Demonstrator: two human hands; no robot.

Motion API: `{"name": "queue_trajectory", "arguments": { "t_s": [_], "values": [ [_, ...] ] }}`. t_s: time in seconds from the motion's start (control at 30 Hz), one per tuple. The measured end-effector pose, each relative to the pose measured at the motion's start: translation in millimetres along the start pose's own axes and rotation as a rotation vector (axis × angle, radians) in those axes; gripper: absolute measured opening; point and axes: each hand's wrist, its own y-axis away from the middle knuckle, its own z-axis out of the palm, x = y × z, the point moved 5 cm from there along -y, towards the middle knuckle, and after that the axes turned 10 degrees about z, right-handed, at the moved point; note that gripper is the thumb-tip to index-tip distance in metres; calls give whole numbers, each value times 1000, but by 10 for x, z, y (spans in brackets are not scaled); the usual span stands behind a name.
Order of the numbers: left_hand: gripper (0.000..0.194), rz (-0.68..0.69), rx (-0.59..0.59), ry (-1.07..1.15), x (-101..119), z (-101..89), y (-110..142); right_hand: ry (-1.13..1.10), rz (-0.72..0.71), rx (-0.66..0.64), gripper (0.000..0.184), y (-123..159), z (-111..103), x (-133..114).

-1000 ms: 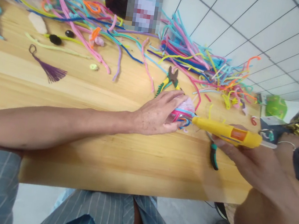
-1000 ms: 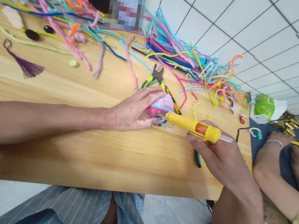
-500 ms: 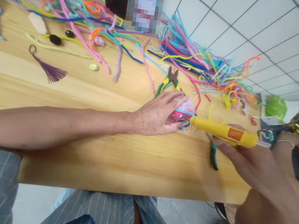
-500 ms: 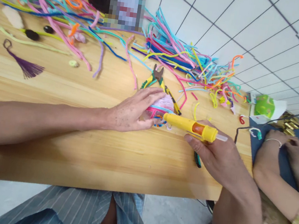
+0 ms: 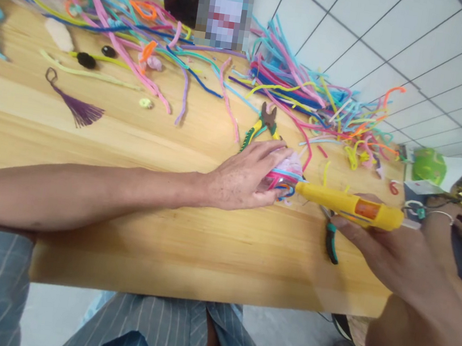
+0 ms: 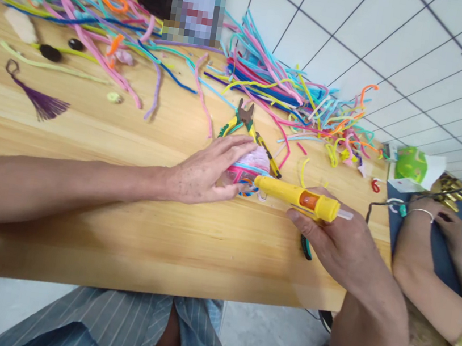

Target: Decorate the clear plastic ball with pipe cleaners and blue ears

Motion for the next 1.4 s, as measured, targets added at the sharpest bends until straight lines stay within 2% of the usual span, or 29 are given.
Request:
{"name": "queue_trajectory", "arguments": {
  "t_s": [0.6,1.2,1.4],
  "values": [
    [74,43,10,-28,3,6,14,112,-173,55,28,27,-33,-89],
    [73,44,1,-41,-4,8,15,99,-192,63,24,44,-27,-114],
    [74,56,15,-57,-23,23,25,67,-155,52,24,38,-13,-71]
  ]
}}
